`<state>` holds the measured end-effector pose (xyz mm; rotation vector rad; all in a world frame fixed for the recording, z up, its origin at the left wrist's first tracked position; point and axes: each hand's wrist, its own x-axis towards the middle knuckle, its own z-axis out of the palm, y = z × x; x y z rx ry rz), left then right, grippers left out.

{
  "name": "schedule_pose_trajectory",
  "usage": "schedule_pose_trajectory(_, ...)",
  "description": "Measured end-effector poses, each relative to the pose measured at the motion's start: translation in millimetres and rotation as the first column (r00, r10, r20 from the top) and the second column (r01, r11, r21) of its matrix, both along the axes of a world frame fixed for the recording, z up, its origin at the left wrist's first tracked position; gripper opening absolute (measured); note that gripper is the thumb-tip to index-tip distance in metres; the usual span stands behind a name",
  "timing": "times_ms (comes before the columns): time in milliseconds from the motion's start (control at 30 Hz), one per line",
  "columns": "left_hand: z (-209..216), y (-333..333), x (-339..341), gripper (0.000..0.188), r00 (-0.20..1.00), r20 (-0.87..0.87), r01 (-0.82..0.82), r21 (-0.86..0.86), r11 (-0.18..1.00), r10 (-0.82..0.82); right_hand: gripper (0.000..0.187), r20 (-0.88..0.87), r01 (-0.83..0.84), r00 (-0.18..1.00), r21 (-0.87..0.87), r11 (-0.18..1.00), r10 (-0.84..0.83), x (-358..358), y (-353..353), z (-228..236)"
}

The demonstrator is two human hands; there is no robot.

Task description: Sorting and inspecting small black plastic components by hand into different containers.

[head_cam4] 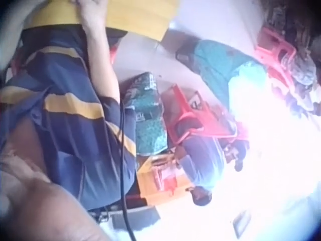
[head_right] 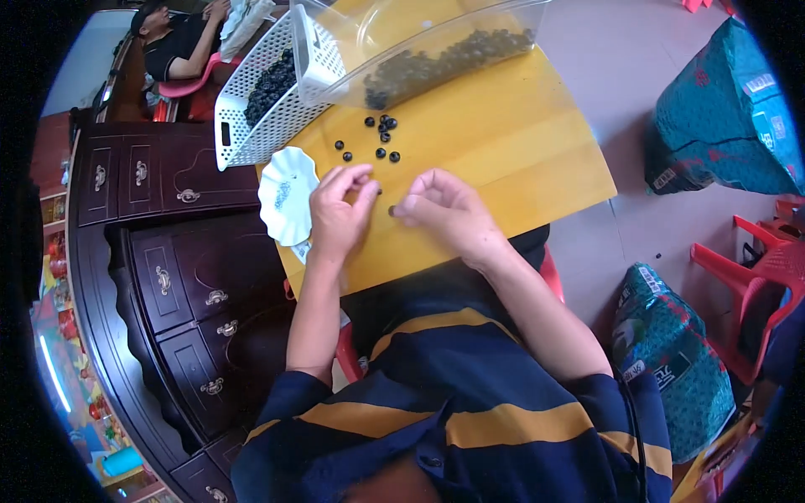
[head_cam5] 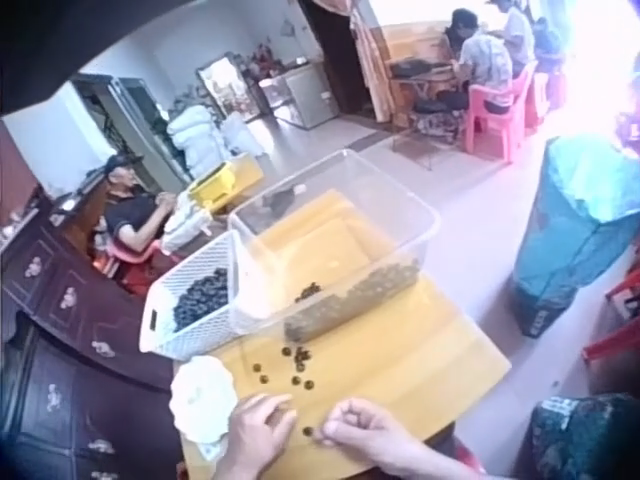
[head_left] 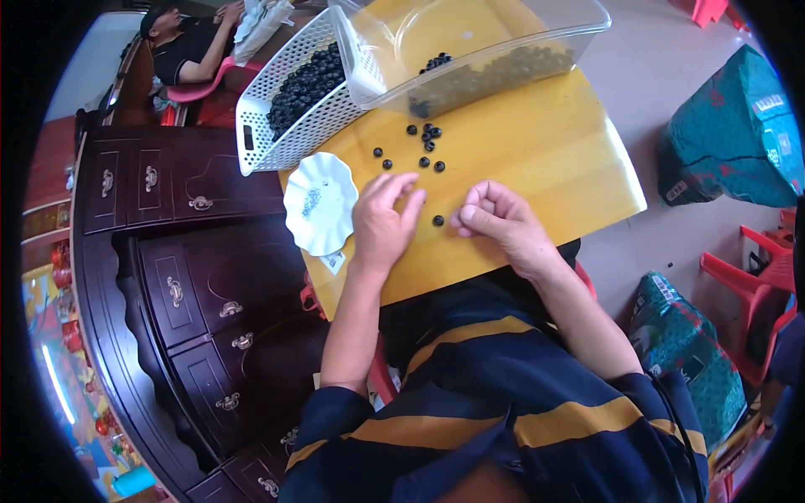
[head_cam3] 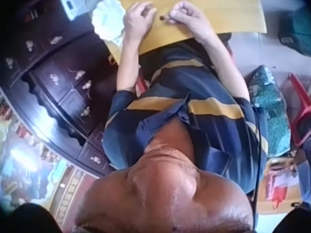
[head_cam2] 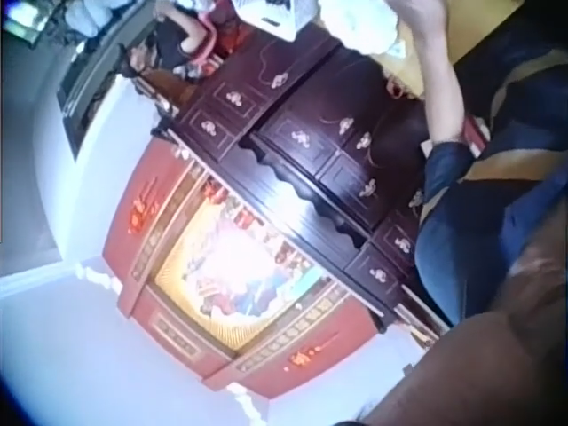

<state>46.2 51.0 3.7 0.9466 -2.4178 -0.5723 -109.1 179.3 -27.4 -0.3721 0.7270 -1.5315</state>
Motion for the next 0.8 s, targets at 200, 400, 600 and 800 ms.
schedule_pose_trajectory(200,5.5,-22.3,-11.7,0.016,0.998,0.057,-0.026,-0.086,0.996,0.031,0.012,0.002,-0.026,1.000,0.017,1.000,0.026,0.7,-1.3,5.3)
schedule_pose_trajectory(400,-7.8,-27.7,-19.0,0.015,0.995,0.096,0.008,-0.138,0.990,0.006,0.011,0.004,-0.035,0.999,0.025,0.999,0.035,0.9,1.3,6.7)
schedule_pose_trajectory(600,11.0,-16.3,-19.0,0.015,0.995,-0.083,0.049,0.032,0.998,-0.046,0.011,-0.012,-0.027,1.000,0.020,0.999,0.028,-3.3,1.2,4.2)
schedule_pose_trajectory(800,35.8,22.7,-7.5,0.016,0.906,-0.397,0.252,0.234,0.939,-0.144,0.017,0.123,-0.096,0.987,-0.030,0.995,0.099,-2.0,-1.3,2.8)
